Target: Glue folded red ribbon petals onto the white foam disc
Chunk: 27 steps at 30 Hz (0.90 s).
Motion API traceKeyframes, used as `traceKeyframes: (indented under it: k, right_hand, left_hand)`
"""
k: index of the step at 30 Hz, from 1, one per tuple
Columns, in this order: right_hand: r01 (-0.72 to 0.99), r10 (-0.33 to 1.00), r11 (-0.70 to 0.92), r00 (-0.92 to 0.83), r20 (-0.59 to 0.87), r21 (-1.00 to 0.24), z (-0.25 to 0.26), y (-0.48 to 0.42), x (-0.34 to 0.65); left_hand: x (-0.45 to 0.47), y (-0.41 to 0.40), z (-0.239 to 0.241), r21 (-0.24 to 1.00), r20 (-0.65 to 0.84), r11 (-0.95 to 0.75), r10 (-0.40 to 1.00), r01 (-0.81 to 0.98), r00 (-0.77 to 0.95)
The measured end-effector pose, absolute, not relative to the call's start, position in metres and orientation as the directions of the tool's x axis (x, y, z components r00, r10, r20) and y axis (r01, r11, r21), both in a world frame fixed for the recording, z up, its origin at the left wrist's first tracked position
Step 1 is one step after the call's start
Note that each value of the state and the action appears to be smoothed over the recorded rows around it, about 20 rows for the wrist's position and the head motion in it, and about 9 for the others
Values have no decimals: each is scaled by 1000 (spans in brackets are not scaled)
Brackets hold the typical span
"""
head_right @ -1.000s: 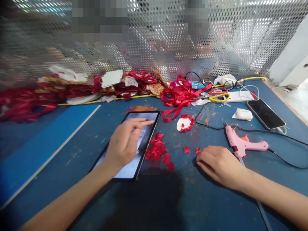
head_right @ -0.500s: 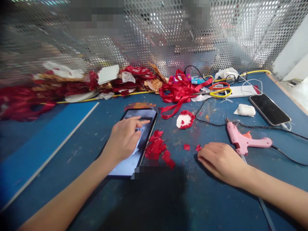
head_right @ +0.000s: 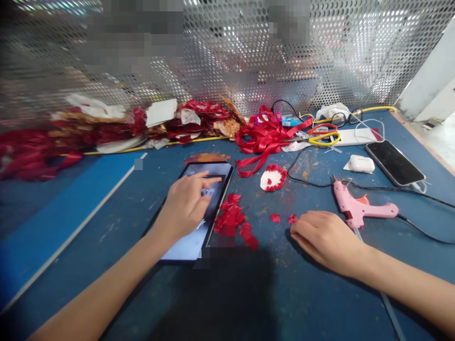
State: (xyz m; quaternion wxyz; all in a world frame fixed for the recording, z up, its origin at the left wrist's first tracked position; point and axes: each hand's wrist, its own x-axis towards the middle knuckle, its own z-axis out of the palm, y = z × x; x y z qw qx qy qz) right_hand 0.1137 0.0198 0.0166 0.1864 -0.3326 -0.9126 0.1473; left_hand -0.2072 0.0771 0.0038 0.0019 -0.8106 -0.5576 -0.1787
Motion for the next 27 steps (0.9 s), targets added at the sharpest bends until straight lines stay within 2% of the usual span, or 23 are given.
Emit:
traceKeyframes:
  k: [4, 11, 18, 27]
  right_hand:
    - [554, 660, 738, -712, 241, -385, 17, 20, 114]
    - [551, 654, 745, -716, 246, -376, 17, 20, 114]
    - [558, 653, 748, -716, 247, -360, 16, 19, 114]
    - [558, 646, 755, -723, 246, -345, 17, 19, 113]
  left_hand:
    - [-207, 75, 5, 197, 316, -379, 898, 904, 307]
    - [-205, 75, 5, 204, 259, -361, 917, 910, 305]
    - [-205, 74, 6, 193, 312, -366, 903, 910, 297]
    - [-204, 74, 4, 184, 257, -348, 920, 919, 297]
